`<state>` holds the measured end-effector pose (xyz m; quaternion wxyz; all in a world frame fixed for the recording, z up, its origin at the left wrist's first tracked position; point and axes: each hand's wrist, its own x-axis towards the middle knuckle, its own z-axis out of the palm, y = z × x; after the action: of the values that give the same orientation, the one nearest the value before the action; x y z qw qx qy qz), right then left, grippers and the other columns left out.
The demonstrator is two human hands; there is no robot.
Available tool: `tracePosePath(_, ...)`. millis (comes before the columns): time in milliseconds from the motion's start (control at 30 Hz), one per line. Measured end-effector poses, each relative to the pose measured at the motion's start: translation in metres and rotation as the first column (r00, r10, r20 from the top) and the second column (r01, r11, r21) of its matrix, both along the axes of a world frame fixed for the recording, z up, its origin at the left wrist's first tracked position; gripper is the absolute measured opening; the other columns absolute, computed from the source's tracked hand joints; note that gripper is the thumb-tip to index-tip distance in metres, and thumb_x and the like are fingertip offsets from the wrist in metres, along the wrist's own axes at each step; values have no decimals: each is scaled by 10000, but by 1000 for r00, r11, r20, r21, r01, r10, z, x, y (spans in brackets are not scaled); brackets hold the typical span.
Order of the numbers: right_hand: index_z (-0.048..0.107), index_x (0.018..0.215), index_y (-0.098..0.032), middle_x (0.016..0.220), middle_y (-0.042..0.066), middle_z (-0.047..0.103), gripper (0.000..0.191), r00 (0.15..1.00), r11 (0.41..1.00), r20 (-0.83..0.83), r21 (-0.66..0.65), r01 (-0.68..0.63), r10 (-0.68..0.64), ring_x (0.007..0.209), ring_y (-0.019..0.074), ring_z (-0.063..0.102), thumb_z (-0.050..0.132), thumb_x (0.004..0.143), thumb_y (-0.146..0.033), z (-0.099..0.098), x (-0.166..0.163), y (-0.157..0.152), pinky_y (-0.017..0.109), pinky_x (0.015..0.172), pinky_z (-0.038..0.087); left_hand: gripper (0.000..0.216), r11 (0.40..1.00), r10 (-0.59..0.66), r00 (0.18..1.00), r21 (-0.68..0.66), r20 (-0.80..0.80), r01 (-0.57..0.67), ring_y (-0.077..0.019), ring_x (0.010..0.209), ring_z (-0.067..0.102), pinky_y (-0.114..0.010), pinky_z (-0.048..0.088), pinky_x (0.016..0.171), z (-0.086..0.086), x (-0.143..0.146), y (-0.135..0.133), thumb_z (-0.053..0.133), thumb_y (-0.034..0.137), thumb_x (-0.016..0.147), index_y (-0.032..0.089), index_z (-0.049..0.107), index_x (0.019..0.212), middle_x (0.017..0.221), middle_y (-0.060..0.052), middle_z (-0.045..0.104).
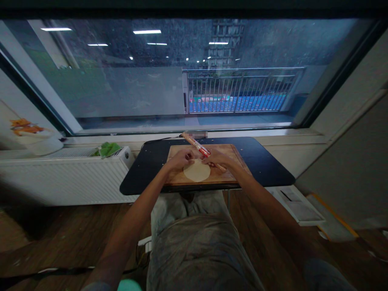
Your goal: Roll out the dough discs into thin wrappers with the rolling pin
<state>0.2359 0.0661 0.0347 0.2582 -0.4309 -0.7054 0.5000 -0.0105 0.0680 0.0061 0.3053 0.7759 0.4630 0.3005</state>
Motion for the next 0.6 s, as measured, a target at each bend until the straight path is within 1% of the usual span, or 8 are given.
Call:
tracePosePath(133, 616, 974, -229, 588, -106, 601, 418, 1000, 1000, 27, -6, -12, 12, 475, 87, 513, 884, 654, -244, 2, 0, -1, 166, 431, 380, 101, 999, -16, 1000, 48, 21, 15, -181, 790, 660, -308, 528, 768, 2, -1, -8, 786, 253, 791, 177, 766, 854, 852, -26, 756)
tracePosePath(200, 610, 980, -225, 605, -104, 604, 417, 1000, 1000, 25, 3, 5, -6, 482, 88, 510, 855, 642, -224, 2, -1, -3, 174, 438, 376, 101, 997, -24, 999, 77, 35, 21, -178, 788, 661, -297, 514, 754, 2, -1, -10, 784, 257, 808, 171, 783, 860, 845, -31, 752)
tracePosePath(267, 617, 1022, -221, 632, -105, 612, 442, 1000, 999, 4, 28, 21, -22, 498, 93, 514, 826, 632, -214, 3, -1, -6, 181, 453, 383, 113, 997, -23, 999, 75, 37, 20, -175, 770, 661, -288, 504, 731, 1, -2, -13, 781, 271, 827, 165, 795, 864, 832, -35, 751)
tracePosePath(367, 635, 1060, -220, 667, -102, 624, 472, 999, 996, -19, 83, 27, -26, 537, 101, 523, 810, 621, -223, 4, -1, -11, 188, 484, 392, 190, 999, -28, 999, 35, 34, 27, -182, 768, 677, -285, 511, 718, -1, -5, -16, 799, 342, 865, 153, 812, 875, 856, -59, 779)
tracePosePath(467, 672, 1037, -211, 712, -82, 651, 438, 1000, 990, -6, 138, 2, -1, 593, 113, 536, 783, 612, -217, 4, -2, -15, 200, 521, 403, 263, 999, -25, 999, 30, 29, 24, -199, 809, 693, -291, 527, 736, -2, -8, -18, 810, 408, 892, 147, 820, 858, 885, -86, 801)
tracePosePath(533, 709, 1055, -198, 771, -64, 686, 455, 1000, 979, 10, 205, -1, -1, 657, 125, 564, 745, 602, -182, 4, -5, -16, 208, 574, 431, 269, 998, -46, 999, 49, 15, 45, -200, 814, 690, -296, 527, 750, -3, -10, -20, 807, 415, 903, 150, 826, 865, 894, -88, 806)
tracePosePath(600, 740, 1123, -188, 868, -39, 737, 520, 1000, 957, 25, 290, 9, -17, 743, 143, 600, 714, 604, -152, 3, -9, -16, 219, 649, 467, 246, 994, -87, 996, 66, -5, 88, -196, 801, 683, -302, 522, 758, -3, -11, -21, 803, 398, 911, 155, 837, 914, 913, -79, 811)
